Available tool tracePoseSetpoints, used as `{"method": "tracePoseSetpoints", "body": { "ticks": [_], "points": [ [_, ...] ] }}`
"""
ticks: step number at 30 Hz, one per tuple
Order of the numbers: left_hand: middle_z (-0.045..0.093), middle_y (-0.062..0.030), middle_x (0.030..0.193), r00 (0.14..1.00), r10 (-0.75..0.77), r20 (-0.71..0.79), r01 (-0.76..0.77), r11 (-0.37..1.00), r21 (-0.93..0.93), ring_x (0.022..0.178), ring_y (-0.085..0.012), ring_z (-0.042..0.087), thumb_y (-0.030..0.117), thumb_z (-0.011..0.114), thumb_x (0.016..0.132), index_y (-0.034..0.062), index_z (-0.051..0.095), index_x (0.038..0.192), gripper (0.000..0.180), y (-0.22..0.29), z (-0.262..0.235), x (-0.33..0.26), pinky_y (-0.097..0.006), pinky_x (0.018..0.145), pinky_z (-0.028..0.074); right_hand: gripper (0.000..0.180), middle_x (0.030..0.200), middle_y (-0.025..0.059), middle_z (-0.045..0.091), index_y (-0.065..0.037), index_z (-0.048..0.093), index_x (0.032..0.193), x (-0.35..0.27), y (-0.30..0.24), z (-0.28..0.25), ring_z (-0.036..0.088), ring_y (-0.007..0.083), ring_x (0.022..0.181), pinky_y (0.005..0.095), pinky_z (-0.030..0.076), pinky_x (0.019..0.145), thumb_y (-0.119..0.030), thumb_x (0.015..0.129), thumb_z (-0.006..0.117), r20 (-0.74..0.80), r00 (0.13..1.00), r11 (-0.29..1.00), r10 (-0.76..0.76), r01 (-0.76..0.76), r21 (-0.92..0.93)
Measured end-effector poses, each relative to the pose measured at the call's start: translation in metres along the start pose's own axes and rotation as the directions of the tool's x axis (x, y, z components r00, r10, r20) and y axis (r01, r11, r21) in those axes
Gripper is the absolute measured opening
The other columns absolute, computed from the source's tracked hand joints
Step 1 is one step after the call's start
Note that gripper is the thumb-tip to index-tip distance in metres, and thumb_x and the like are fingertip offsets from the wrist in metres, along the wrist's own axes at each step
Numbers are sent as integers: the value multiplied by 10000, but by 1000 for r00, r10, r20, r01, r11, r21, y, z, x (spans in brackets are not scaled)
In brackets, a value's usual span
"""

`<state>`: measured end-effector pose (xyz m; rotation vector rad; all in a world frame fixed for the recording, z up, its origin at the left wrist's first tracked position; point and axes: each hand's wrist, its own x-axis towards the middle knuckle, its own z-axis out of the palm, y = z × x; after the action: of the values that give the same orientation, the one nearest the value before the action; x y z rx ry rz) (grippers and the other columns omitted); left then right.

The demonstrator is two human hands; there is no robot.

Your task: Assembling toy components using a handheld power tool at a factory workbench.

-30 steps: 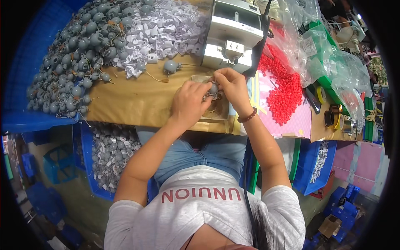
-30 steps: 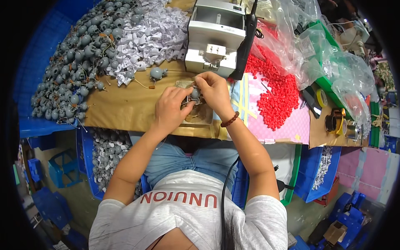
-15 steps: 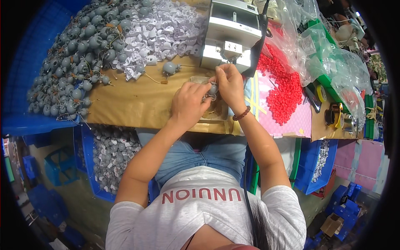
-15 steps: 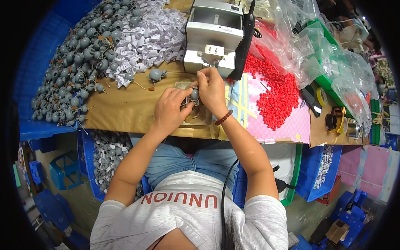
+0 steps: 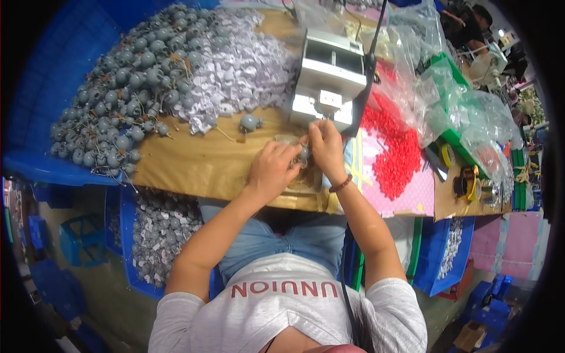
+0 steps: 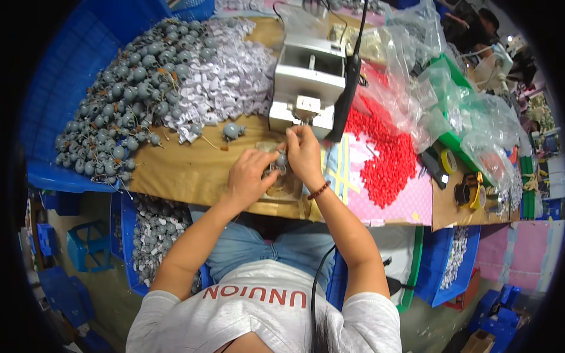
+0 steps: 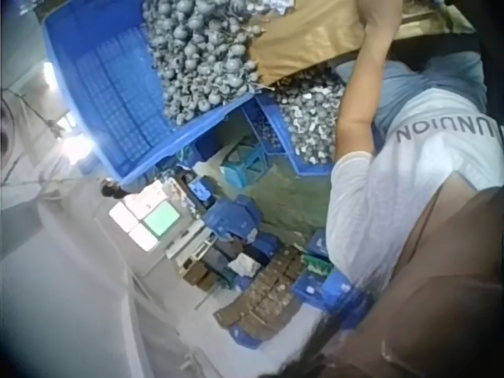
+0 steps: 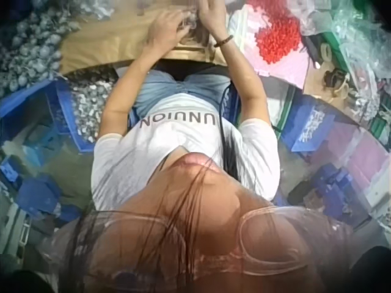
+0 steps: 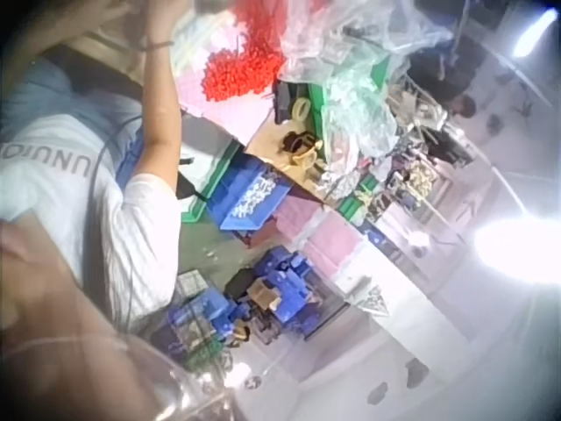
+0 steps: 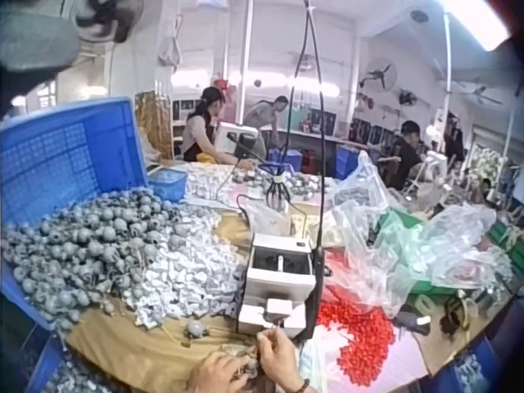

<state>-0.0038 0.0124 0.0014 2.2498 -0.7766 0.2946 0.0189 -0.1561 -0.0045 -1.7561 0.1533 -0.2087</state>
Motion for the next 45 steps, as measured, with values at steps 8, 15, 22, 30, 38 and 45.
{"method": "tracePoseSetpoints", "body": {
  "ticks": [8, 15, 22, 30, 38, 45],
  "points": [
    [657, -103, 930, 995, -97, -13, 93, 983, -158, 753, -225, 646, 71, 787, 766, 45, 634, 1131, 396, -21, -65, -74, -329, 684, 534, 161, 908, 95, 686, 7, 603, 1080, 4, 6, -89, 679, 157, 801, 266, 540, 679, -128, 993, 590, 186, 979, 995, -78, 65, 74],
    [664, -130, 983, 848, -477, 233, 393, 859, 327, 899, -324, 647, 116, 767, 761, 69, 646, 1104, 367, -79, -170, -217, -412, 780, 521, 177, 1000, 141, 668, -42, 642, 1064, 31, 34, -175, 650, 287, 887, 362, 531, 750, -66, 889, 659, 119, 914, 570, -388, 340, -748],
    [657, -126, 983, 909, -384, 161, 288, 859, 423, 955, -342, 616, 110, 696, 795, 47, 645, 987, 208, -94, -184, -169, -431, 800, 490, 260, 1029, 150, 633, -64, 636, 1086, 30, 57, -188, 581, 357, 970, 442, 499, 831, -43, 828, 650, 267, 909, 316, -320, 368, -875],
    [621, -99, 1063, 997, -66, -40, 76, 909, 411, 1031, -318, 582, 82, 706, 793, 57, 634, 1044, 262, -113, -115, -5, -412, 863, 494, 133, 941, 181, 610, -19, 645, 994, 41, 79, -196, 590, 375, 926, 446, 496, 794, -21, 875, 587, 246, 927, 387, -282, 344, -856],
    [570, -96, 1015, 996, -74, 45, 39, 853, 520, 1020, -315, 539, 100, 755, 716, 72, 607, 1036, 354, -148, -68, 48, -427, 844, 477, 171, 910, 185, 585, -22, 651, 980, 40, 62, -197, 600, 366, 877, 441, 505, 761, 28, 846, 557, 213, 936, 435, -279, 321, -841],
    [593, -126, 1051, 996, 3, -89, 20, 966, 257, 983, -347, 580, 59, 731, 769, 31, 600, 1108, 365, -113, -88, 26, -400, 867, 499, 175, 988, 90, 613, -15, 674, 999, 16, 31, -179, 624, 184, 862, 278, 524, 708, 75, 858, 624, 82, 955, 789, -285, 282, -546]
  ]
}}
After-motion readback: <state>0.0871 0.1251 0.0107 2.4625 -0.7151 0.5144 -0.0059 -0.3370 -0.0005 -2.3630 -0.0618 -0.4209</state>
